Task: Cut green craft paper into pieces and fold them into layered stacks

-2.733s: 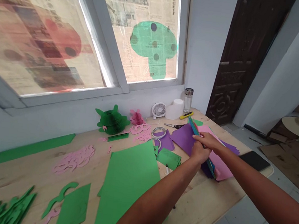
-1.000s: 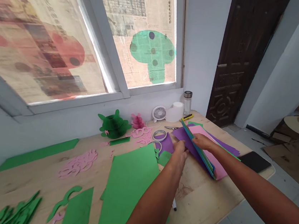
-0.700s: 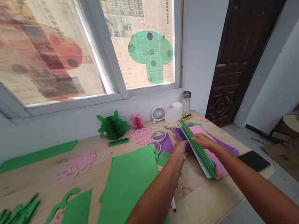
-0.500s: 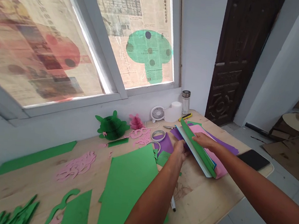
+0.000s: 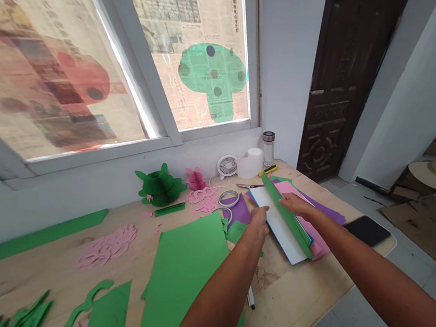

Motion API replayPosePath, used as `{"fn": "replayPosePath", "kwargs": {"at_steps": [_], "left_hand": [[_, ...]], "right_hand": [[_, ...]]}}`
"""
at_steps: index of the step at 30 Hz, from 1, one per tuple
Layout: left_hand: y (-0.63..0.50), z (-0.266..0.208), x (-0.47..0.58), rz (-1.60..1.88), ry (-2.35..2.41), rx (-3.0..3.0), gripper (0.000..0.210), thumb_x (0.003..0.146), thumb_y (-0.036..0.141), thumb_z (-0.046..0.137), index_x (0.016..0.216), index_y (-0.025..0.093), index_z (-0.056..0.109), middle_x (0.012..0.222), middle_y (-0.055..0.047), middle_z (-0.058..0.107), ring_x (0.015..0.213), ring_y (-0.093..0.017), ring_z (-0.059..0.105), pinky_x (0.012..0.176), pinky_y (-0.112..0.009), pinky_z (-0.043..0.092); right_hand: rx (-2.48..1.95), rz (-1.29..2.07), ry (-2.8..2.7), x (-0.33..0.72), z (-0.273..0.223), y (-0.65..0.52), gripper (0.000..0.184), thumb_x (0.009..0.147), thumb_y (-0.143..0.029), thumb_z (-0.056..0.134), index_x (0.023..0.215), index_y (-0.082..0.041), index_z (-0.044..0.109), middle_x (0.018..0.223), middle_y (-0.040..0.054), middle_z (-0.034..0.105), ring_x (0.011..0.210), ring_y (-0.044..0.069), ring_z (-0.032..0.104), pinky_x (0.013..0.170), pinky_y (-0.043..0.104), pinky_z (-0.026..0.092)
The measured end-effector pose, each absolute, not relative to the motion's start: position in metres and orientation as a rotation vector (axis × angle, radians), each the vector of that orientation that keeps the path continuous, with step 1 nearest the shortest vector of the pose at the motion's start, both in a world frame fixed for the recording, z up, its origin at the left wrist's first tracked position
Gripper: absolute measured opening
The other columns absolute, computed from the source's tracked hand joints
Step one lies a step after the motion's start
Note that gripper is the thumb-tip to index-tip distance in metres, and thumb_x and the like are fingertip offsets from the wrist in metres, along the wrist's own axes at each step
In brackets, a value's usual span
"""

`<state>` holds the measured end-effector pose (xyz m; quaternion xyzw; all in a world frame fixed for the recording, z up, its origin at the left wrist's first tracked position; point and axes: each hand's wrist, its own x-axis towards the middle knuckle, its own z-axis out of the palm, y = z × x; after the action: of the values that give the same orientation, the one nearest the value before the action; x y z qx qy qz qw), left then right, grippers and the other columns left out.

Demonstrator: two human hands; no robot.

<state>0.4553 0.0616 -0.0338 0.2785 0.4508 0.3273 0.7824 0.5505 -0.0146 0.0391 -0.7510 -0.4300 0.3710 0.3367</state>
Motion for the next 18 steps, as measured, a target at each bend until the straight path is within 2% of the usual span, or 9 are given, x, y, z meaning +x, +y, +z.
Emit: {"fn": "replayPosePath", "kwargs": {"at_steps": [5,10,18], "left_hand": [[0.060,-0.035,0.458,0.647,0.975,0.676,0.033,0.088,0.034,0.055,0.115,0.015,0.054,0.113,-0.008,0.058,0.095,-0.019,0.059,0.080,-0.039,0.052],[0.056,-0.032,0.465,0.659,0.932,0.749,0.032,0.088,0.033,0.055,0.115,0.015,0.054,0.112,-0.008,0.058,0.094,-0.018,0.060,0.079,-0.039,0.052],[0.046,-0.032,0.464,0.694,0.943,0.743,0.034,0.088,0.034,0.055,0.117,0.016,0.053,0.115,-0.008,0.057,0.097,-0.019,0.059,0.081,-0.040,0.052]], "right_hand": [[-1.882,1.033,-1.033,0.561,0.038,-0.021,0.033,0.089,-0.035,0.055,0.115,-0.015,0.056,0.113,0.0072,0.059,0.094,0.019,0.061,0.079,0.039,0.052],[-1.776,1.078,-0.913,0.570,0.040,-0.032,0.023,0.093,-0.023,0.042,0.099,-0.012,0.062,0.090,0.0086,0.070,0.078,0.017,0.067,0.071,0.030,0.054],[-1.678,1.046,-0.820,0.573,0.051,-0.041,0.023,0.089,-0.014,0.041,0.094,-0.012,0.063,0.089,0.0093,0.073,0.078,0.017,0.069,0.071,0.027,0.054]]}}
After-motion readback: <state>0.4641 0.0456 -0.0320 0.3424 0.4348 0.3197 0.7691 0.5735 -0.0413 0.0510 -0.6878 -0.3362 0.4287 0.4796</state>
